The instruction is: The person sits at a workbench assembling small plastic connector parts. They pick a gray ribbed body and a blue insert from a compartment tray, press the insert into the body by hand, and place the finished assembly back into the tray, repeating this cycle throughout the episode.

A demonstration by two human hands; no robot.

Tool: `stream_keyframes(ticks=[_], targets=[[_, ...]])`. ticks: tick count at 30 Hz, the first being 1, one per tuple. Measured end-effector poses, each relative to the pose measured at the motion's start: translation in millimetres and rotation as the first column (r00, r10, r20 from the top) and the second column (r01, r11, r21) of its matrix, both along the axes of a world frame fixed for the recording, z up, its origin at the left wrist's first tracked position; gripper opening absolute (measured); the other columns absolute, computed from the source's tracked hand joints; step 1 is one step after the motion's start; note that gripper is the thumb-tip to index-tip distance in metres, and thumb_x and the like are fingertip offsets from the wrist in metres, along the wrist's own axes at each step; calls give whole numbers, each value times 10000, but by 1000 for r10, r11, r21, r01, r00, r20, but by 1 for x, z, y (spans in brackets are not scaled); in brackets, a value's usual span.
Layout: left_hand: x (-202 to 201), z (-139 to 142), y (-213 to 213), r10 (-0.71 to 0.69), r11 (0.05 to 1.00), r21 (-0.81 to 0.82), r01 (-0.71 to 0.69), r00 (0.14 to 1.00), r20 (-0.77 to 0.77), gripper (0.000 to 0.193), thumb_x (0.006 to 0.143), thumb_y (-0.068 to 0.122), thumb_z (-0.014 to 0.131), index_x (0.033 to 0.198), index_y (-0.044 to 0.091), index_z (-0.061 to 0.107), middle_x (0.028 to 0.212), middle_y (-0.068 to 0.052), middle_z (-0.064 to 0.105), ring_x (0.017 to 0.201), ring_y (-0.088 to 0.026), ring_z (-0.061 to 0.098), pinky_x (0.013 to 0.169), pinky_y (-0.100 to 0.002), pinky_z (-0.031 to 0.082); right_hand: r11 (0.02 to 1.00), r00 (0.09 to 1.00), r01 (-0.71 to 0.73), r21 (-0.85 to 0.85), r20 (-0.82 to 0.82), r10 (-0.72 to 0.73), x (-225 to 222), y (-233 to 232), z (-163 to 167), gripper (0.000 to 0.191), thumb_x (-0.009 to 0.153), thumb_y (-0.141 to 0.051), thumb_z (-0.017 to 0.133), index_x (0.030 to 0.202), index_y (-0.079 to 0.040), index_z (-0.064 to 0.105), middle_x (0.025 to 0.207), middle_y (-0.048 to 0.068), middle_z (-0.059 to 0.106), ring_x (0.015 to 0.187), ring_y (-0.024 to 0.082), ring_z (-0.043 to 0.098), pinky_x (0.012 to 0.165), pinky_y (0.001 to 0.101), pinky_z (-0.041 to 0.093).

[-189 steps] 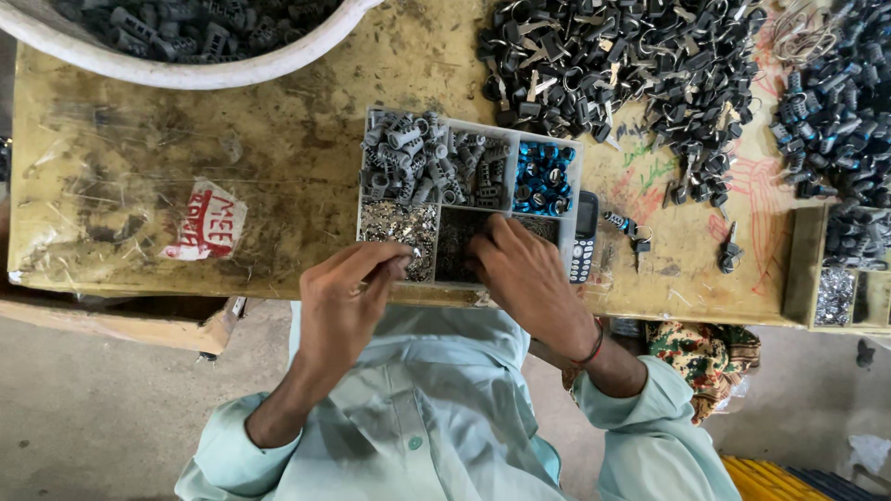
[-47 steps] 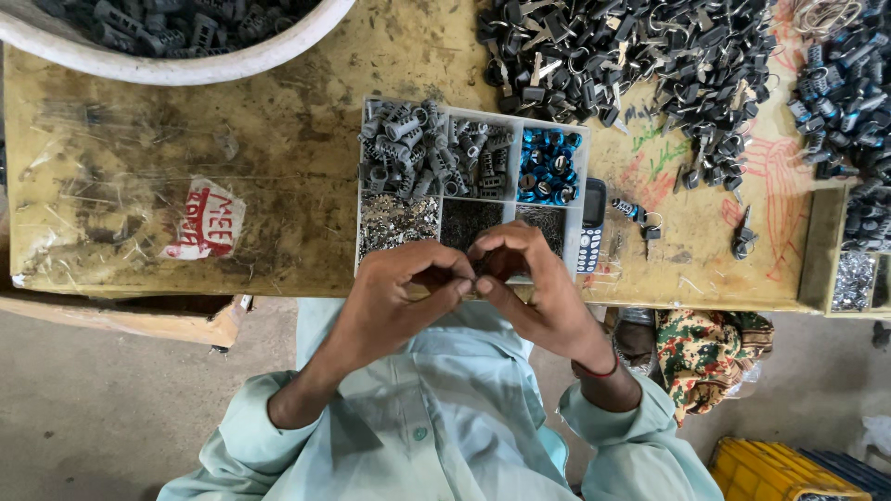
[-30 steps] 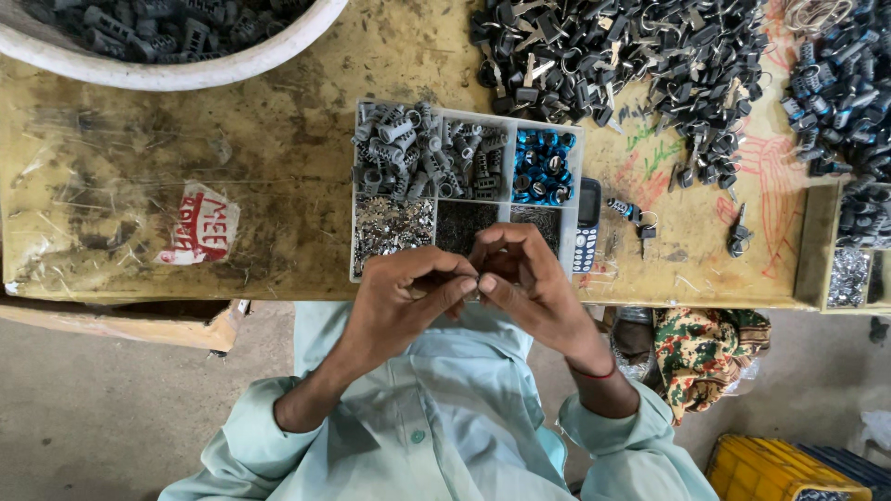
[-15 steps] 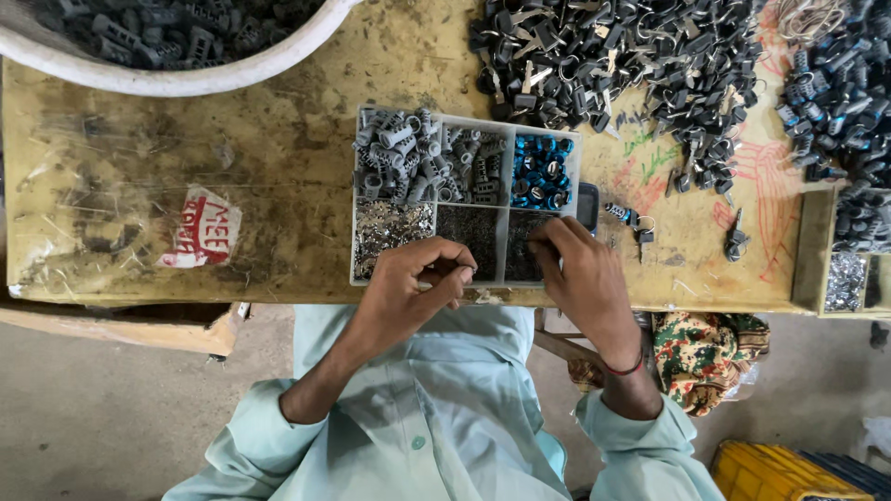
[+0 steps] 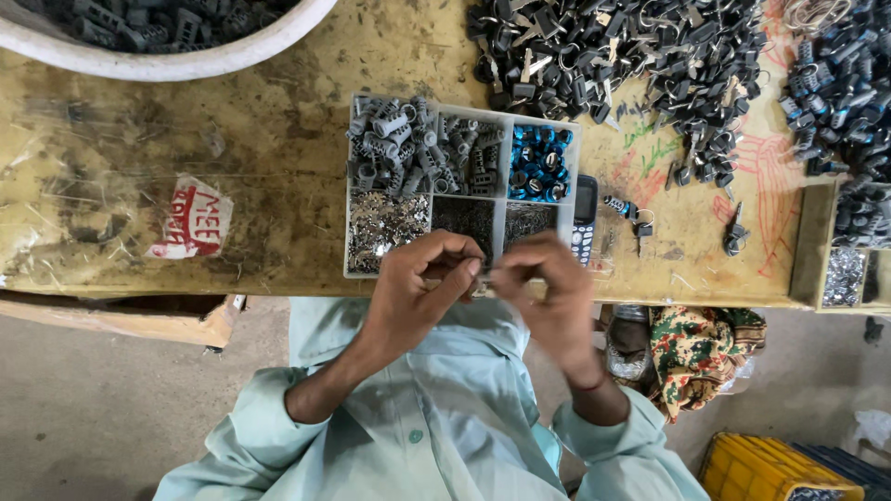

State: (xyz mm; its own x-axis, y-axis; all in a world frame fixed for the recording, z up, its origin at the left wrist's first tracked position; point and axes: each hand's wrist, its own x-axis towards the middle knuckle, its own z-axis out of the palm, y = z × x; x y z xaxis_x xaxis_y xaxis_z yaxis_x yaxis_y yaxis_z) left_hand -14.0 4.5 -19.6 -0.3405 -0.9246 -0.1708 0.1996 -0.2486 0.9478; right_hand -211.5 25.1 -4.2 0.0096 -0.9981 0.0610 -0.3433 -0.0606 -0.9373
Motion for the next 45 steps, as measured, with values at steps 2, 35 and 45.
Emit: stream_keyframes(ticks=[2, 35, 45], targets=[[0, -2, 2, 6, 998, 62, -1, 996, -85, 131, 1025, 74, 637, 1099, -26, 678, 907, -54, 729, 779, -86, 686, 687, -244, 592, 992, 981, -42, -117, -191, 19, 13, 4, 2, 192, 840, 34, 776, 990, -14, 666, 1004, 78, 675, 815, 110, 695, 694, 239, 578], [22, -4, -4, -146, 987, -72, 141, 987, -61, 84, 1009, 55, 654, 1041, -19, 675, 902, -23, 682, 816, -68, 634, 723, -245, 547, 968, 971, -240, 70, 36, 238, -7, -30, 15, 231, 937, 6, 722, 1151, -59, 664, 1036, 83, 712, 888, 182, 746, 750, 304, 607], [22, -29, -13, -184, 974, 77, 212, 944, -273, 108, 1036, 57, 608, 1071, -39, 643, 921, -28, 683, 842, -77, 647, 763, -255, 579, 979, 617, -163, -121, -787, 5, 20, -116, -11, 199, 817, -168, 818, 934, -45, 715, 1001, 150, 556, 948, 355, 625, 744, 485, 511]])
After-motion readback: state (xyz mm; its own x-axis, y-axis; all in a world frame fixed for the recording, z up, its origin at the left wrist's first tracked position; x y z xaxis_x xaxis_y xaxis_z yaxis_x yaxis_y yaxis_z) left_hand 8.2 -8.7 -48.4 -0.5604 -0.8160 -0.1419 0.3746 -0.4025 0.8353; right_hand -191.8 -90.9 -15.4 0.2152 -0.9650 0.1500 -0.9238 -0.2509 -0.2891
